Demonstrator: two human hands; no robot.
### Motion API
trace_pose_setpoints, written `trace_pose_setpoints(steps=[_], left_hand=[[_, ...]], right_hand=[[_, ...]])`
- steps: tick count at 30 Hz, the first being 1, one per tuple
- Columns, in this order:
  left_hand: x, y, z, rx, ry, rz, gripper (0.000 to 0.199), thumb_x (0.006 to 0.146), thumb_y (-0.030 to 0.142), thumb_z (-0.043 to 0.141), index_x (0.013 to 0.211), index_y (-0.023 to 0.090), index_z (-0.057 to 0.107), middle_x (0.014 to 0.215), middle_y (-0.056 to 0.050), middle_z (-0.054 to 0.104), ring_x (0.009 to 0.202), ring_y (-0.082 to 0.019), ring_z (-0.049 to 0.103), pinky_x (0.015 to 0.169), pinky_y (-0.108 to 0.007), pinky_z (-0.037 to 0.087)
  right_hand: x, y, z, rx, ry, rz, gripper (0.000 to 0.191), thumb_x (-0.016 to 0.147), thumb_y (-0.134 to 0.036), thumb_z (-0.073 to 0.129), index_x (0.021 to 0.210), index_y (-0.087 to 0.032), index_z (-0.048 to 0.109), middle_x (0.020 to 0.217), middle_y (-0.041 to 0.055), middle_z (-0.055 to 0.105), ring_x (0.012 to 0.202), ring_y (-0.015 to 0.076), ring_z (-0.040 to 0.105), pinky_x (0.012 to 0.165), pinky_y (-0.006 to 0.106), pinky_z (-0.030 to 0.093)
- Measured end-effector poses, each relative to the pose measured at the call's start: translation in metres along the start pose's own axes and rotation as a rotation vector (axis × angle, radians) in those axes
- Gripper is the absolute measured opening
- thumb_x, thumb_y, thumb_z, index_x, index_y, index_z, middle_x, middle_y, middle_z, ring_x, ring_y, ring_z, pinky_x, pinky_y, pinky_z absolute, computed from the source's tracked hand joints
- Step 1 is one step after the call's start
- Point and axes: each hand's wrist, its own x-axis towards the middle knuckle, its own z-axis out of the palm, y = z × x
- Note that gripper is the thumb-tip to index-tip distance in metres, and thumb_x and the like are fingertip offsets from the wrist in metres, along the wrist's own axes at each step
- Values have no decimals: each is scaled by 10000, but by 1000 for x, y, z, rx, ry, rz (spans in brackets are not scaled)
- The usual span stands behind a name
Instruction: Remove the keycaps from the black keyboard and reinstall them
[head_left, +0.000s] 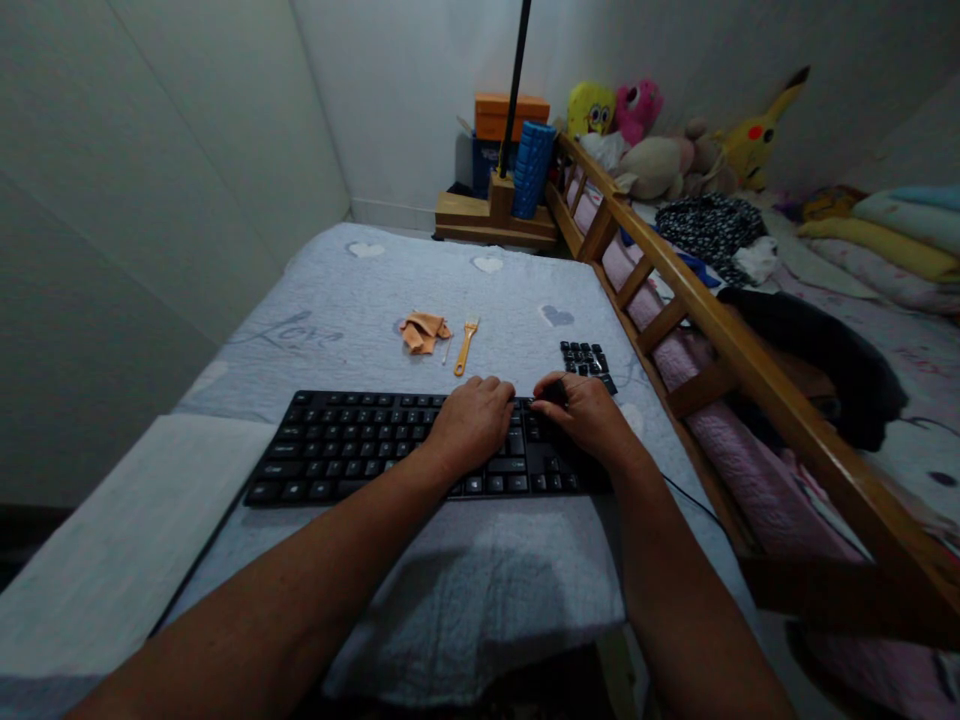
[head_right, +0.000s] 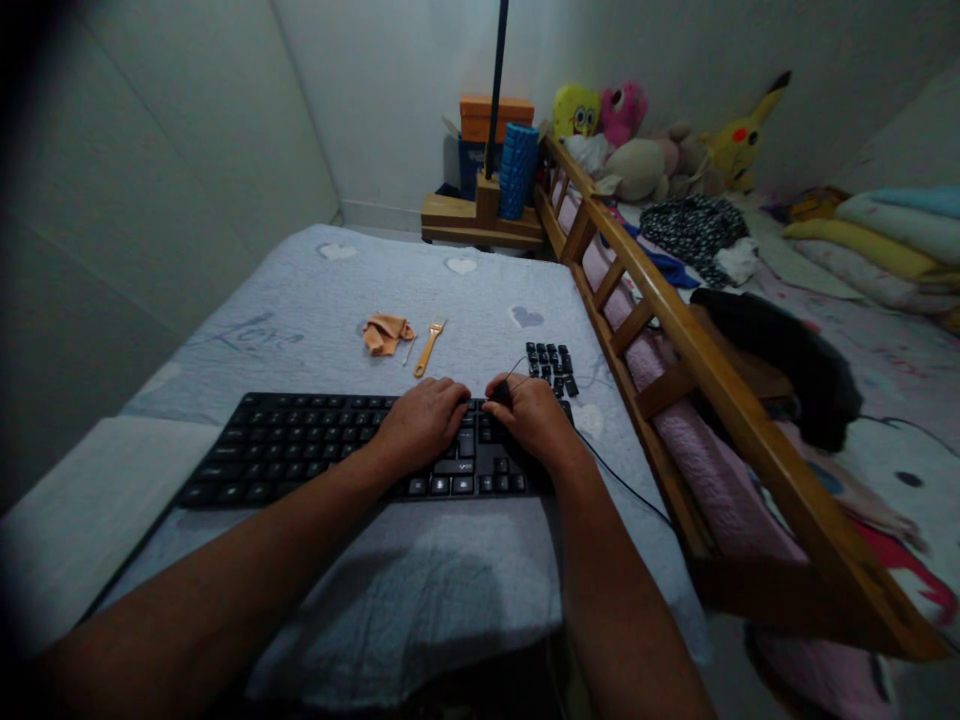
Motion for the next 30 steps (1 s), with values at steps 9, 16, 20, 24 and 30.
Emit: trace_pose_setpoints(steps=[9, 16, 20, 24, 30], left_hand=[[0, 0, 0, -2, -5, 3, 223, 987, 240, 420, 1016, 161, 626, 1001, -84, 671, 940, -234, 587, 829, -355, 463], [0, -1, 3, 18, 14, 12, 227, 987, 251, 414, 1001, 168, 625, 992, -77, 670, 926, -238, 586, 820, -357, 468], [0, -1, 2, 21, 11, 10, 219, 983, 253, 427, 996, 170, 630, 980, -76, 671, 924, -239, 589, 803, -354, 470], [0, 0, 1, 27, 5, 6, 224, 989, 253, 421, 994, 175, 631, 975, -75, 671, 927, -233, 594, 805, -347, 468], [0, 0, 1, -1, 5, 0, 221, 987, 253, 435, 1009, 175, 641, 986, -72, 674, 943, -229, 594, 840, -352, 470]], right_hand=[[3, 2, 6, -58, 51, -43, 57, 779, -180, 731, 820, -190, 693, 757, 18, 715, 664, 155, 632, 685, 276, 474], [3, 2, 10, -77, 78, -35, 34, 817, -203, 696, 840, -181, 684, 750, 27, 702, 668, 161, 629, 683, 278, 467], [6, 1, 6, -62, 69, -12, 21, 817, -198, 685, 820, -179, 678, 745, 29, 700, 688, 164, 635, 684, 273, 460], [9, 1, 3, -55, 57, -1, 38, 813, -216, 676, 813, -178, 678, 707, 18, 686, 651, 156, 614, 659, 268, 447], [10, 2, -3, 32, 62, 38, 58, 815, -229, 654, 807, -176, 674, 696, 13, 675, 638, 152, 603, 631, 262, 434]])
